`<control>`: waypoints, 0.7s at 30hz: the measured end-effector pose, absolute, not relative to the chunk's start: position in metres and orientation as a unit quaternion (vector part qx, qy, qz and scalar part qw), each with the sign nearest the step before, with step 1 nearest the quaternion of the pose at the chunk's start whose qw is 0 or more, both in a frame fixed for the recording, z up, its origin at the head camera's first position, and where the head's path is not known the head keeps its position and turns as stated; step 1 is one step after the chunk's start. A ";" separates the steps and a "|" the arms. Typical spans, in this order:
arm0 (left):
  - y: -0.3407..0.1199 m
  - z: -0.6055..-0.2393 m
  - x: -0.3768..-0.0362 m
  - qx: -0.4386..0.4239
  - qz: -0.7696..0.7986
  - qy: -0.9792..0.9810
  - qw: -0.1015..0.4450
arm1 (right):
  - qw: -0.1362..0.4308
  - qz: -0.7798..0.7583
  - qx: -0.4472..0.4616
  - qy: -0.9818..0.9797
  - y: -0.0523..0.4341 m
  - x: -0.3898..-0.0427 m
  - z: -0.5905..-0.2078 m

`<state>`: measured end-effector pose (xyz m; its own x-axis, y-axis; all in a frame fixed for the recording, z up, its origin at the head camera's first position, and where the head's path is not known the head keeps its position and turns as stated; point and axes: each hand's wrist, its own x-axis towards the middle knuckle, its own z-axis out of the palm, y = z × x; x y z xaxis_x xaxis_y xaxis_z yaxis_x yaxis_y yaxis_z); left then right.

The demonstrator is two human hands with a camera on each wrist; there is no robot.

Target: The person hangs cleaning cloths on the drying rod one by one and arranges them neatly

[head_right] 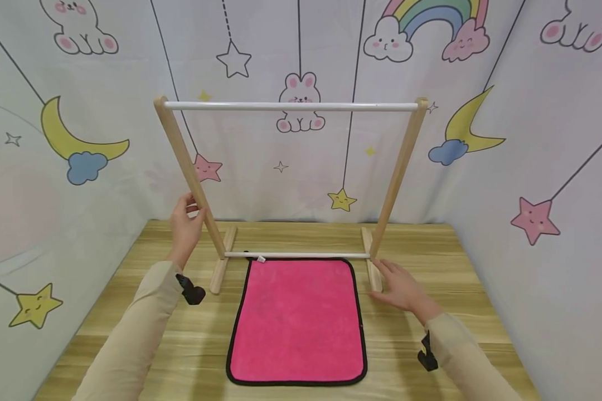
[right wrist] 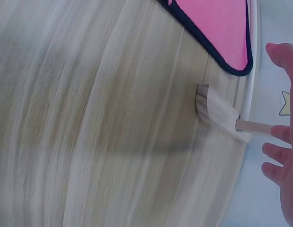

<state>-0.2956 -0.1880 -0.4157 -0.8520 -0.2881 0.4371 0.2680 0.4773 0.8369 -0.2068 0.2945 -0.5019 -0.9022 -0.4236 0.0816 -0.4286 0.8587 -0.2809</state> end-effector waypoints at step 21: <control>-0.187 -0.416 -0.297 0.008 -0.488 -0.819 0.302 | -0.047 0.211 0.252 -0.943 0.230 -0.233 -0.530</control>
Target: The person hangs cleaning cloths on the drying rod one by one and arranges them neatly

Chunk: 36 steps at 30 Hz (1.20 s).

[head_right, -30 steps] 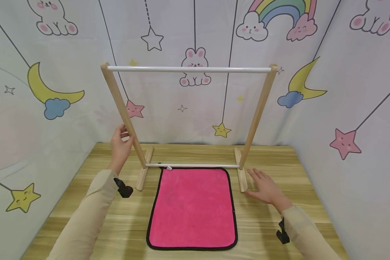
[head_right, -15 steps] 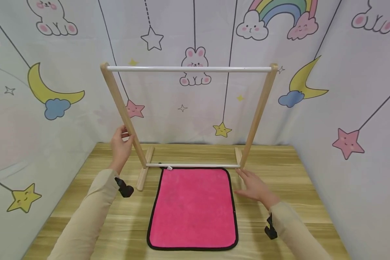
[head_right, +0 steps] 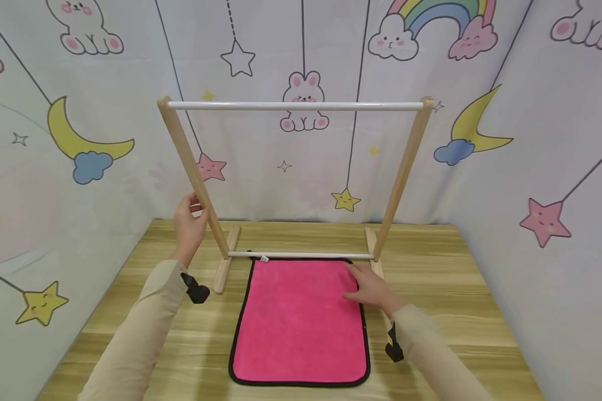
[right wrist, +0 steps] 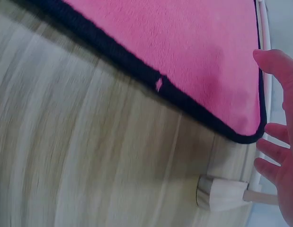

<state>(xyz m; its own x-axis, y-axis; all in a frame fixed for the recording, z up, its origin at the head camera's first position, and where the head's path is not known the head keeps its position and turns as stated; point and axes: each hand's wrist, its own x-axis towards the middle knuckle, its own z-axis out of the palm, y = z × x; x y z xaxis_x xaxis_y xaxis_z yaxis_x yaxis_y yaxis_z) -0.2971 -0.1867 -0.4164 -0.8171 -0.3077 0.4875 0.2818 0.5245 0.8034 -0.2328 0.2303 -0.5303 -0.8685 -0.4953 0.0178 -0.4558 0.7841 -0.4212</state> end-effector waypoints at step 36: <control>-0.183 -0.422 -0.300 0.015 -0.470 -0.815 0.337 | 0.042 -0.285 -0.223 0.931 0.190 -0.239 -0.559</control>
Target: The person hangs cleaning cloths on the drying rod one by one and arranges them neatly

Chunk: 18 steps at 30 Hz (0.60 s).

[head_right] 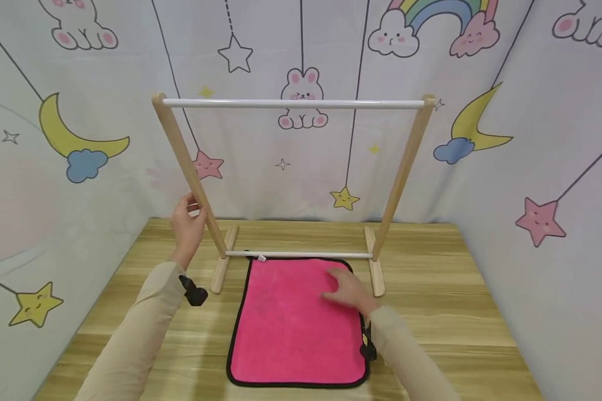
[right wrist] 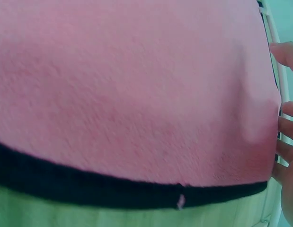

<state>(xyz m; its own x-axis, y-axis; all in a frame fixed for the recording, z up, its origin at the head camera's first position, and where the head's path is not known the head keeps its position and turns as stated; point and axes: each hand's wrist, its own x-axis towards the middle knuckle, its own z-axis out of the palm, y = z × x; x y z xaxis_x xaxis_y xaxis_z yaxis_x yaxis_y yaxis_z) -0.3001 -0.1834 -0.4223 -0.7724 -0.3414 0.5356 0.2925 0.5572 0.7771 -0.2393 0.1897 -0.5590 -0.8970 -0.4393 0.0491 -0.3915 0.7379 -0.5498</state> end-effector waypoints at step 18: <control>-0.183 -0.421 -0.298 0.007 -0.464 -0.813 0.351 | 0.045 -0.218 -0.271 0.937 0.173 -0.213 -0.568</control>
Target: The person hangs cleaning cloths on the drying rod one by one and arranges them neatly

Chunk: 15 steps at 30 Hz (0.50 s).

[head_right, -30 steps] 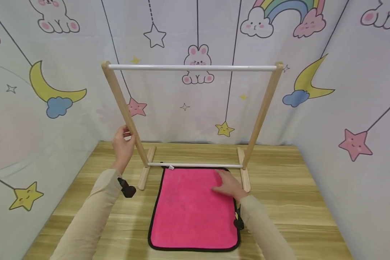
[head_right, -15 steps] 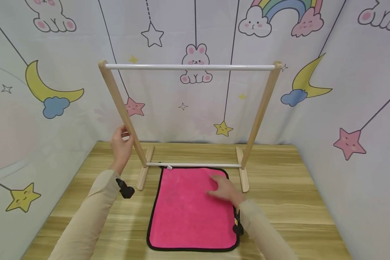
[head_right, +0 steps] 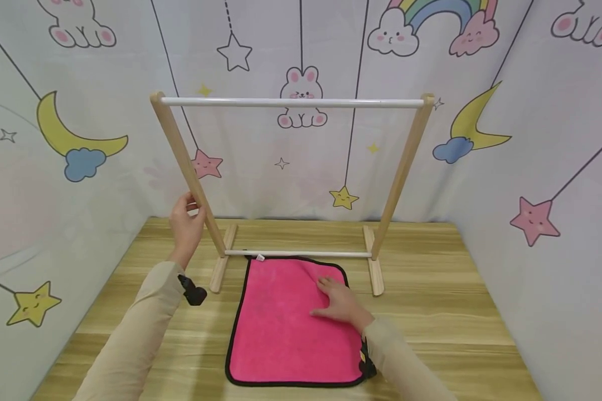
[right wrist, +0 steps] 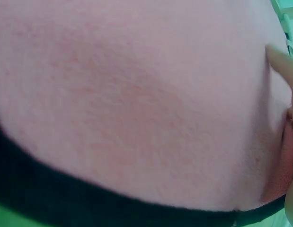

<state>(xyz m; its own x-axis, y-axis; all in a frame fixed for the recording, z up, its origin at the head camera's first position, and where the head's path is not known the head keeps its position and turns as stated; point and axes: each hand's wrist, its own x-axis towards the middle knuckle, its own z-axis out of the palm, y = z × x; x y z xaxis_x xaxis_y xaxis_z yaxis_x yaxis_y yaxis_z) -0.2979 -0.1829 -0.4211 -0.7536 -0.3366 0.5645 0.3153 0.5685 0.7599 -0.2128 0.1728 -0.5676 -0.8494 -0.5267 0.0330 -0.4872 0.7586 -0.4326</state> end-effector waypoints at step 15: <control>-0.182 -0.423 -0.300 0.003 -0.462 -0.812 0.356 | -0.092 -0.282 -0.289 0.910 0.167 -0.200 -0.587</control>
<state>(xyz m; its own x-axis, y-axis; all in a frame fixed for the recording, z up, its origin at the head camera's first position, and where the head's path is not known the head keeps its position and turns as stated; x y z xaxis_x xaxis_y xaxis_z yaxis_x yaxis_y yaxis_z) -0.2995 -0.1820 -0.4229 -0.7463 -0.3347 0.5753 0.3234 0.5732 0.7529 -0.2000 0.1665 -0.5870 -0.8160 -0.4747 0.3298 -0.5780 0.6739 -0.4602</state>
